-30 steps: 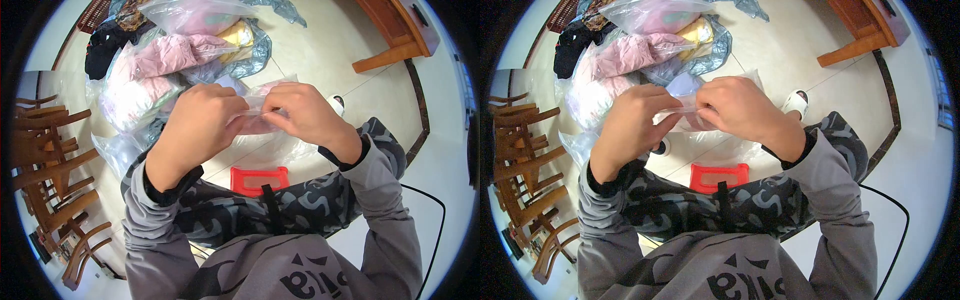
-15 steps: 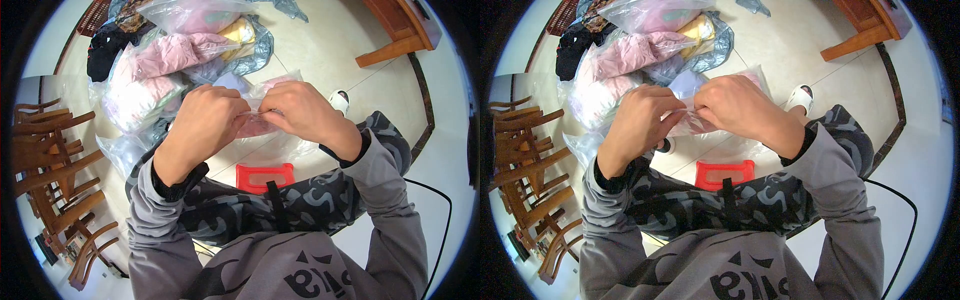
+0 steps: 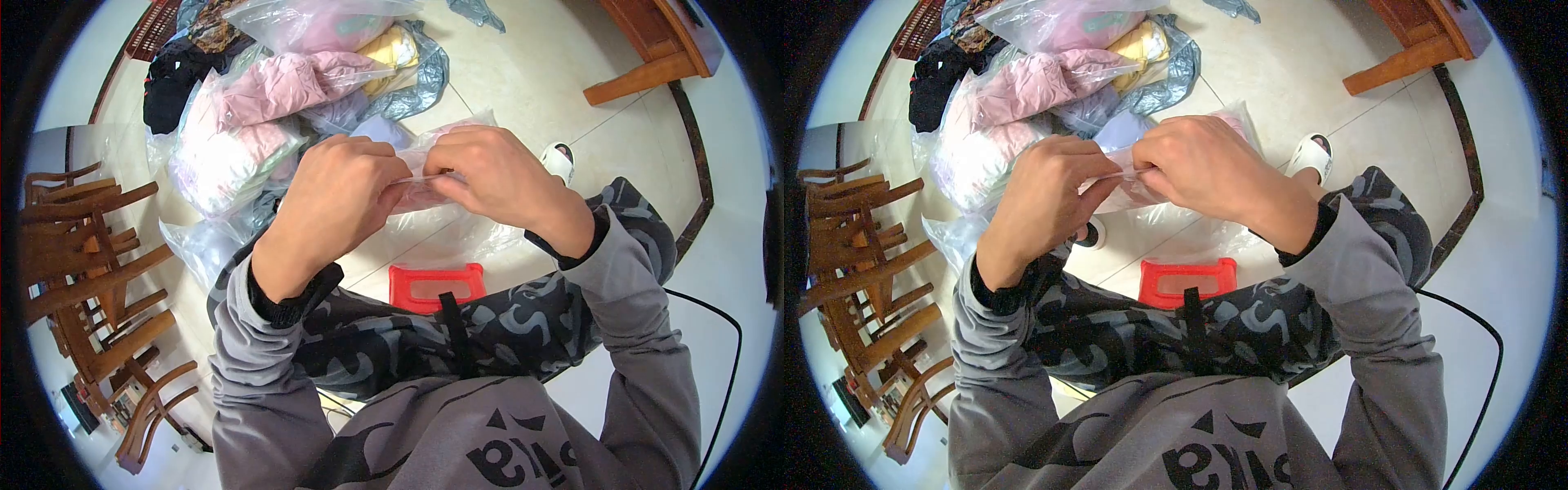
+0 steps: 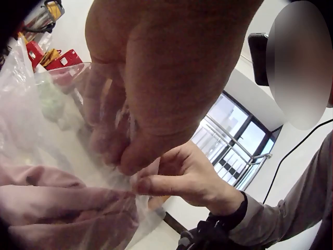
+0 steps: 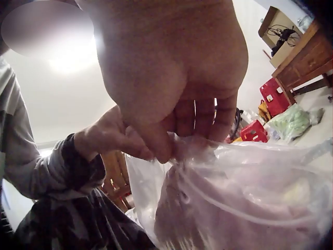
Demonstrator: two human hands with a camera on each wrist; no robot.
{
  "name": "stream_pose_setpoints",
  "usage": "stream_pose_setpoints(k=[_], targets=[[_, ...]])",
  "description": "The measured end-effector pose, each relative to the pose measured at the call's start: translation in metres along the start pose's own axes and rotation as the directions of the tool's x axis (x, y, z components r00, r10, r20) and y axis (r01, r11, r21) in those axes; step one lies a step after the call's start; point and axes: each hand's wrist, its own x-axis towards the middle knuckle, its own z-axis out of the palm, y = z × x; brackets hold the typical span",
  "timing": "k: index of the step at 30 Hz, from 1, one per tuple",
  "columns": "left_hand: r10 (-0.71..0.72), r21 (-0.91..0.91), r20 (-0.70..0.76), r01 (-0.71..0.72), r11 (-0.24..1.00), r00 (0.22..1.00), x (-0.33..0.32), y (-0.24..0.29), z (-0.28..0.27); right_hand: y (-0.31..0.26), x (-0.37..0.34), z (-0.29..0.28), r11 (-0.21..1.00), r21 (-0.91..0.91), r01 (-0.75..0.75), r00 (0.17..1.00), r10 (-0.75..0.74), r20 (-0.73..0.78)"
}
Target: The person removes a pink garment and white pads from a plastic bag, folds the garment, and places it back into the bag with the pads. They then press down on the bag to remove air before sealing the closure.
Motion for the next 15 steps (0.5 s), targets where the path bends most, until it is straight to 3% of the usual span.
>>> stream_pose_setpoints(k=[15], targets=[[-0.015,-0.013,0.024,0.016,1.000,1.000,0.0008,0.0002,-0.0018,0.0014,-0.0002,0.0016,1.000,0.014,-0.004,1.000,0.004,0.010]])
